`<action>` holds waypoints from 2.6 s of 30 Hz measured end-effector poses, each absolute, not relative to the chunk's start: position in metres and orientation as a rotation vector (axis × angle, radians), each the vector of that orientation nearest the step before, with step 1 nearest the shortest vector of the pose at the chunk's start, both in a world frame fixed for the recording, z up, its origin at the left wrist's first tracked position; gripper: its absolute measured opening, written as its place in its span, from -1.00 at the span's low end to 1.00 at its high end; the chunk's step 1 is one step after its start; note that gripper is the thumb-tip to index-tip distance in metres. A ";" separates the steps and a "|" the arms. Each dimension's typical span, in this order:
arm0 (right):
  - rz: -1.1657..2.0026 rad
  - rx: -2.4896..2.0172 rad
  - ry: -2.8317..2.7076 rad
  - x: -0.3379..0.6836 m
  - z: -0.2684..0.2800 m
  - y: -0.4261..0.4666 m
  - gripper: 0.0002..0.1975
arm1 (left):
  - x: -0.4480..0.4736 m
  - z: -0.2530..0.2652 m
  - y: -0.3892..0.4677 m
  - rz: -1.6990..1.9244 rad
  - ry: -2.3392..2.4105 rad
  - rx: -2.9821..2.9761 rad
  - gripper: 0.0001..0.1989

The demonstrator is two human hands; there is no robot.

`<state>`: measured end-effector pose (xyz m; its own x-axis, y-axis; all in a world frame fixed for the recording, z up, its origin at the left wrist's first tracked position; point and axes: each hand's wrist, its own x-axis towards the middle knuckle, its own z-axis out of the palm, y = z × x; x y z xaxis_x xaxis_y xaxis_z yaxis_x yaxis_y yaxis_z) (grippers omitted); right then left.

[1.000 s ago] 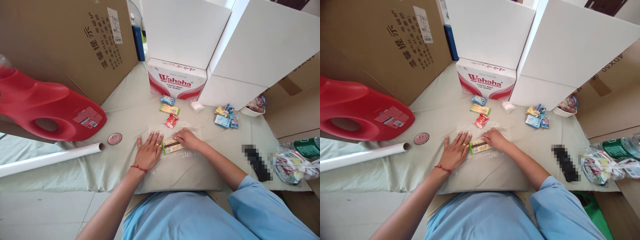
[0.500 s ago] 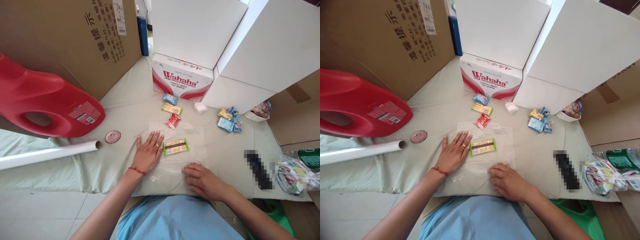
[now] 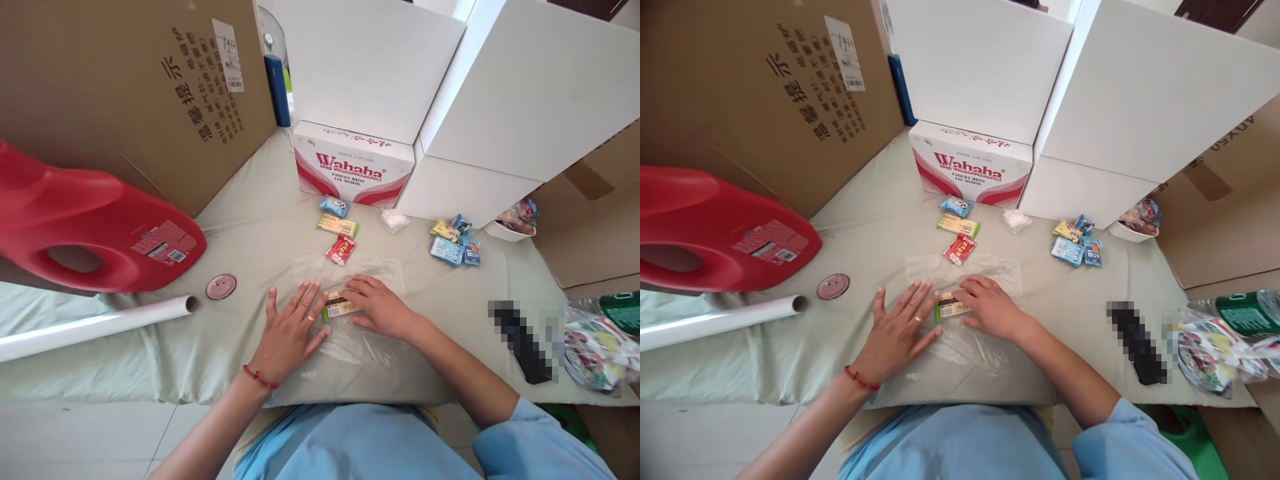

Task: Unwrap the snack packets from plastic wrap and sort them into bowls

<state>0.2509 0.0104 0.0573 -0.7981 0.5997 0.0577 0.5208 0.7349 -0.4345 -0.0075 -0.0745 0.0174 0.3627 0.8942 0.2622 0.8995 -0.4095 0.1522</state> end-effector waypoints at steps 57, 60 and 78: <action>0.603 -1.185 -2.933 0.249 0.072 0.016 -0.33 | -0.041 -0.002 -0.088 -0.266 -1.794 -2.691 0.17; 0.549 -1.196 -2.947 0.245 0.068 0.009 -0.32 | -0.041 -0.002 -0.088 -0.253 -1.792 -2.704 0.16; 0.600 -1.406 -2.801 0.226 0.058 0.011 -0.39 | -0.041 -0.004 -0.088 -0.260 -1.778 -2.681 0.16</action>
